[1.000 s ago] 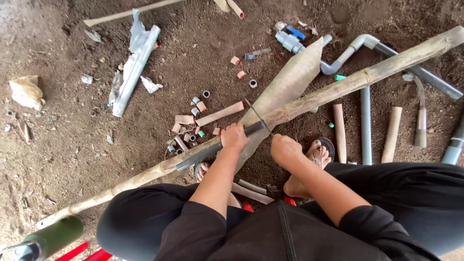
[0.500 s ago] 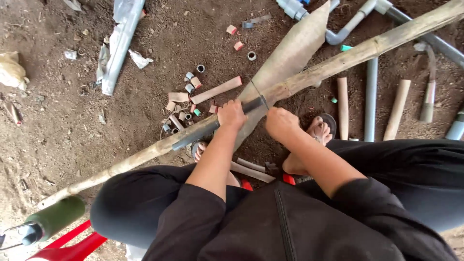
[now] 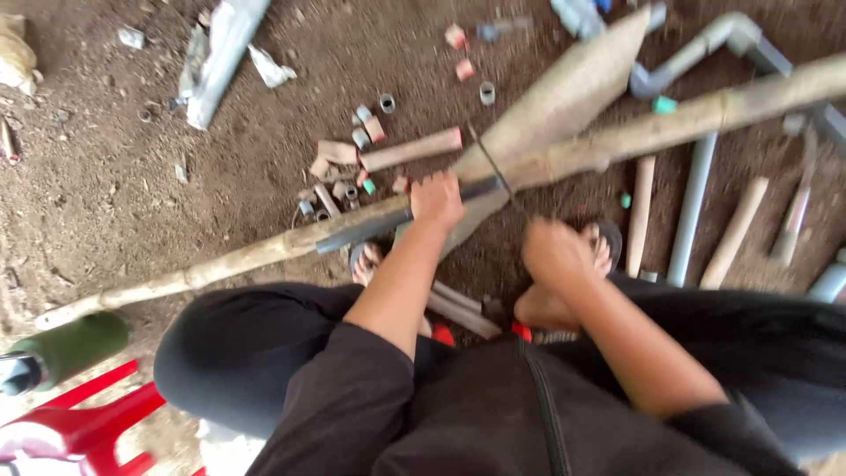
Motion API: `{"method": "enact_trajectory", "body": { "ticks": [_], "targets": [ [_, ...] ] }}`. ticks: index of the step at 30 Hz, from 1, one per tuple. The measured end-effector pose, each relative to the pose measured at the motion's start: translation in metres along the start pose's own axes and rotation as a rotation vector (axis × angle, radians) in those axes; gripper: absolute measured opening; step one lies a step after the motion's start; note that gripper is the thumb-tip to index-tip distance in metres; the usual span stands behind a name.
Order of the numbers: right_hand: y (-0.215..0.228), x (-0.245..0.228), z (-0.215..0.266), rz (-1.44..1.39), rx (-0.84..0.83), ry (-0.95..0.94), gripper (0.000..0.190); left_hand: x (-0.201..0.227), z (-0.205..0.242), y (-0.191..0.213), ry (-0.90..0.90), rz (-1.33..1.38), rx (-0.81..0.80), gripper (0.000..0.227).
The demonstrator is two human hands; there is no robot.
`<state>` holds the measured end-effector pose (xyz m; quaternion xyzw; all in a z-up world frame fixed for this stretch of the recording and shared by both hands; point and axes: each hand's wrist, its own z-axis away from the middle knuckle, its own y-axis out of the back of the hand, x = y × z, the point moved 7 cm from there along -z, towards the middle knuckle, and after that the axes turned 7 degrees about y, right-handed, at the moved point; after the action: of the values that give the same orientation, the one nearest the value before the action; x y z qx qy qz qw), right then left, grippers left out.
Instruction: A person sitting on the ground uses a hacksaw blade to cut through a PVC pipe resting on a bamboo pole.
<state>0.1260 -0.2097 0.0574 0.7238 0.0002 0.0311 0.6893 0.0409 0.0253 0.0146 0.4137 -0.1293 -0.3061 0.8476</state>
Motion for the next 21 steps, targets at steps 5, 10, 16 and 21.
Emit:
{"method": "enact_trajectory", "body": {
  "ticks": [5, 10, 16, 21],
  "targets": [
    [-0.021, 0.010, 0.016, -0.341, -0.579, -0.483, 0.015, 0.001, -0.013, -0.020, -0.035, 0.052, 0.020, 0.054],
    [-0.084, 0.025, -0.053, -0.393, -0.398, -0.558, 0.017, 0.000, -0.025, -0.028, -0.030, 0.038, 0.036, 0.056],
    [0.009, 0.013, 0.020, -0.496, -0.614, -0.613, 0.023, 0.009, -0.030, -0.035, -0.031, 0.065, -0.003, 0.055],
    [-0.106, 0.004, -0.022, 0.057, -0.400, -0.053, 0.017, 0.007, -0.004, -0.006, -0.062, 0.050, 0.001, 0.049]
  ]
}}
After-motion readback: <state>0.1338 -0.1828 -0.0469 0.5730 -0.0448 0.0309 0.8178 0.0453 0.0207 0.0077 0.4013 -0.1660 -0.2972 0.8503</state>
